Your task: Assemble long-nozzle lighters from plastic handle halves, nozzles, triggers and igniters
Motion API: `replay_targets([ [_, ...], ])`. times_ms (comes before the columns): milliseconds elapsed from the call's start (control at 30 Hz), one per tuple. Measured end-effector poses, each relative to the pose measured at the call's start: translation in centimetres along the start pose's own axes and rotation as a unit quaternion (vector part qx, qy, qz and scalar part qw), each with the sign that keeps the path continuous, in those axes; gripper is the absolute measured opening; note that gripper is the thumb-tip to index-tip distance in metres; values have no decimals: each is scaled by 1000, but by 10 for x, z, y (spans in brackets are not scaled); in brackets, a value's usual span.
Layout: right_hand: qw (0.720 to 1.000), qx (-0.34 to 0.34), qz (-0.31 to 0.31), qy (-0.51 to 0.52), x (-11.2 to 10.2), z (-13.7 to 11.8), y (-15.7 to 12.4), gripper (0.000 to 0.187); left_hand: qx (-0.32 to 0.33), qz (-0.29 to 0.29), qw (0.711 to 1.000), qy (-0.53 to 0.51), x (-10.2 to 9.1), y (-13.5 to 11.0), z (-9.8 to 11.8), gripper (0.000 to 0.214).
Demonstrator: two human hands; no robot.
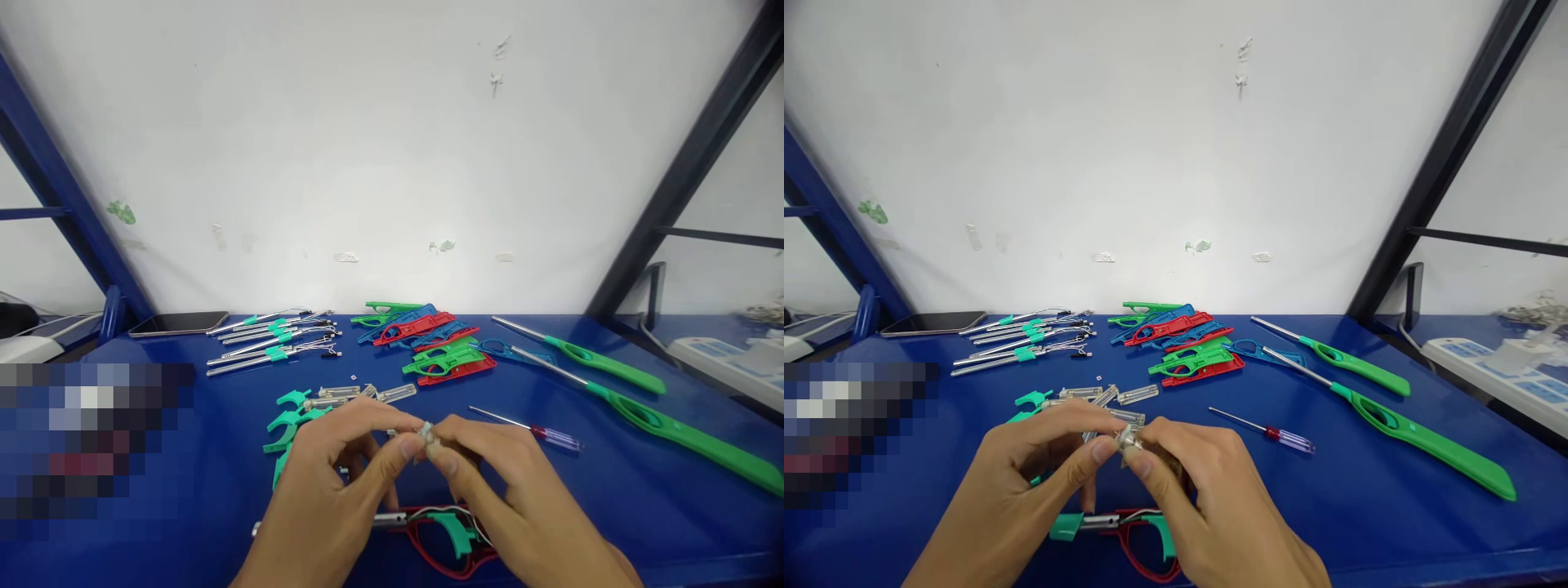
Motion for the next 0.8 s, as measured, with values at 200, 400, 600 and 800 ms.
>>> replay_targets([
  [200,1000,-19,-5,14,0,0,-2,38,-20,-40,998,-41,-3,-2,-1,25],
  [400,1000,14,-12,-7,2,5,-8,37,-31,-42,997,-60,-4,1,-4,18],
  [600,1000,-9,-15,14,0,3,-7,38,-19,-1,999,-29,-5,-1,-1,16],
  [800,999,-28,-6,16,1,2,-4,39,1,8,1000,5,-3,-1,1,18],
])
Point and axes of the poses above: each hand's wrist, its own y-axis towards the middle knuckle, its own x-axis out of the palm, z = x × y, the point moved 2 cm from there along y, towards the middle knuckle, and after that the axes turned 9 degrees about -z, right-handed, at the moved point
